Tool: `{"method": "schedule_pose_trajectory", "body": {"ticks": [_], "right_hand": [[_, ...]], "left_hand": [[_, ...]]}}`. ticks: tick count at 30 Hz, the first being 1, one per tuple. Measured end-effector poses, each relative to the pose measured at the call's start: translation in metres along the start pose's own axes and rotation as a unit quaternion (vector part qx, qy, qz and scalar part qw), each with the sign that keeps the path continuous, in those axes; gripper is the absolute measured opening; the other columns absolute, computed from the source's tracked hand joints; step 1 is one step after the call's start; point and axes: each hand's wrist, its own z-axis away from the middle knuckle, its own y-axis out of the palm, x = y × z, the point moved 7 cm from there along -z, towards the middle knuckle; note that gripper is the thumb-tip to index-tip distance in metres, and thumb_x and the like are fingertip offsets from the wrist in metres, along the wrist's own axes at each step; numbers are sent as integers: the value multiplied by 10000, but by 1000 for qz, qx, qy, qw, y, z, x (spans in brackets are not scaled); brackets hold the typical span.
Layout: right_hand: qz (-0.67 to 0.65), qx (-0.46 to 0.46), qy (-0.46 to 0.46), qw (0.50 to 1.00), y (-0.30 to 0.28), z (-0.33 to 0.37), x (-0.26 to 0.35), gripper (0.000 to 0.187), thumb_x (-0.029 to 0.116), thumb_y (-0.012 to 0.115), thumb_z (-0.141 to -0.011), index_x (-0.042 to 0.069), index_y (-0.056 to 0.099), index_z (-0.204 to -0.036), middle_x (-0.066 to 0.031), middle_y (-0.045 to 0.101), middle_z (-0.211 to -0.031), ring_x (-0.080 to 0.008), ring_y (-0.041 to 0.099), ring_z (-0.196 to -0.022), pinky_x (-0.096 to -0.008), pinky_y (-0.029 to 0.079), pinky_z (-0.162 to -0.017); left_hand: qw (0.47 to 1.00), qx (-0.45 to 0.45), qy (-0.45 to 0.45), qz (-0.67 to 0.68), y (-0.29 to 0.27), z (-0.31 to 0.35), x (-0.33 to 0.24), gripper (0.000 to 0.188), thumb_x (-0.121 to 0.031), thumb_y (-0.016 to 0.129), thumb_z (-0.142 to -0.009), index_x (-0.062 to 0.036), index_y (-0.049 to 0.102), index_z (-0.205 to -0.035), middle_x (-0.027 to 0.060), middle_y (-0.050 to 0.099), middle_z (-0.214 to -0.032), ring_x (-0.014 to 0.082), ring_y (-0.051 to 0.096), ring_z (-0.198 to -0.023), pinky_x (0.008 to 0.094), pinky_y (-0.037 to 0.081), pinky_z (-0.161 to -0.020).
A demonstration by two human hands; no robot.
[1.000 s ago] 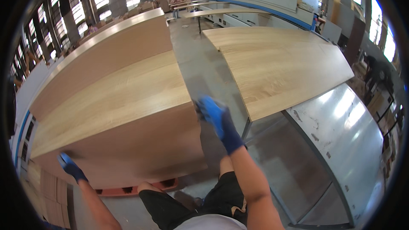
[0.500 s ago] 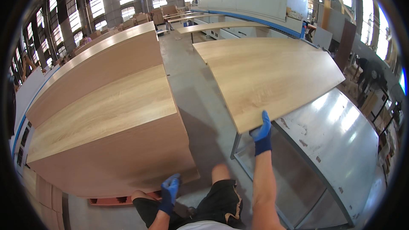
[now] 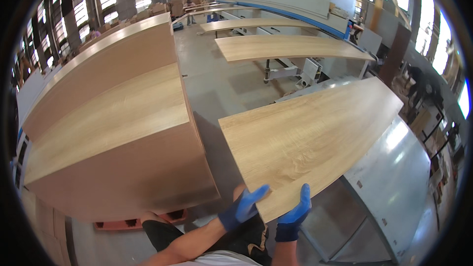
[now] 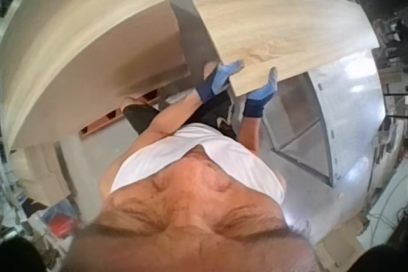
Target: The person lifts large wooden panels from a work table and places them onto a stack on a pallet.
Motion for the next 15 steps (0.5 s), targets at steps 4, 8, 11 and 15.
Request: {"method": "schedule_pose_trajectory", "body": {"ticks": [4, 8, 11, 15], "right_hand": [[32, 47, -56, 997, 36, 2, 35, 518, 363, 365, -918, -55, 391, -1223, -163, 500, -1138, -231, 523, -1006, -311, 430, -841], [-66, 84, -52, 993, 75, 23, 51, 502, 332, 375, -930, -36, 333, -1269, -158, 444, -1230, -242, 468, -1082, -342, 387, -911], [46, 44, -110, 992, 18, -15, 74, 580, 419, 401, -896, -15, 347, -1277, -154, 403, -1284, -240, 410, -1156, -347, 342, -954], [-98, 59, -10, 993, -7, -88, 121, 547, 432, 450, -866, 23, 428, -1228, -122, 447, -1251, -252, 444, -1102, -349, 373, -927]], "left_hand": [[996, 26, 67, -45, 58, -1, -52, 451, -155, 592, -802, 35, 445, -1184, 105, 550, -1083, 175, 560, -940, 289, 453, -809], [993, 26, 106, -46, 69, 19, -107, 433, -81, 623, -757, 42, 481, -1146, 107, 580, -1023, 175, 571, -909, 294, 461, -796], [995, -24, 89, -49, 80, 75, -167, 428, -35, 609, -725, 36, 488, -1129, 118, 594, -1017, 202, 597, -883, 319, 475, -799], [628, -58, 503, -590, 39, 192, -259, 212, -186, 622, -775, -46, 488, -861, 134, 565, -868, 255, 578, -808, 366, 472, -743]]}}
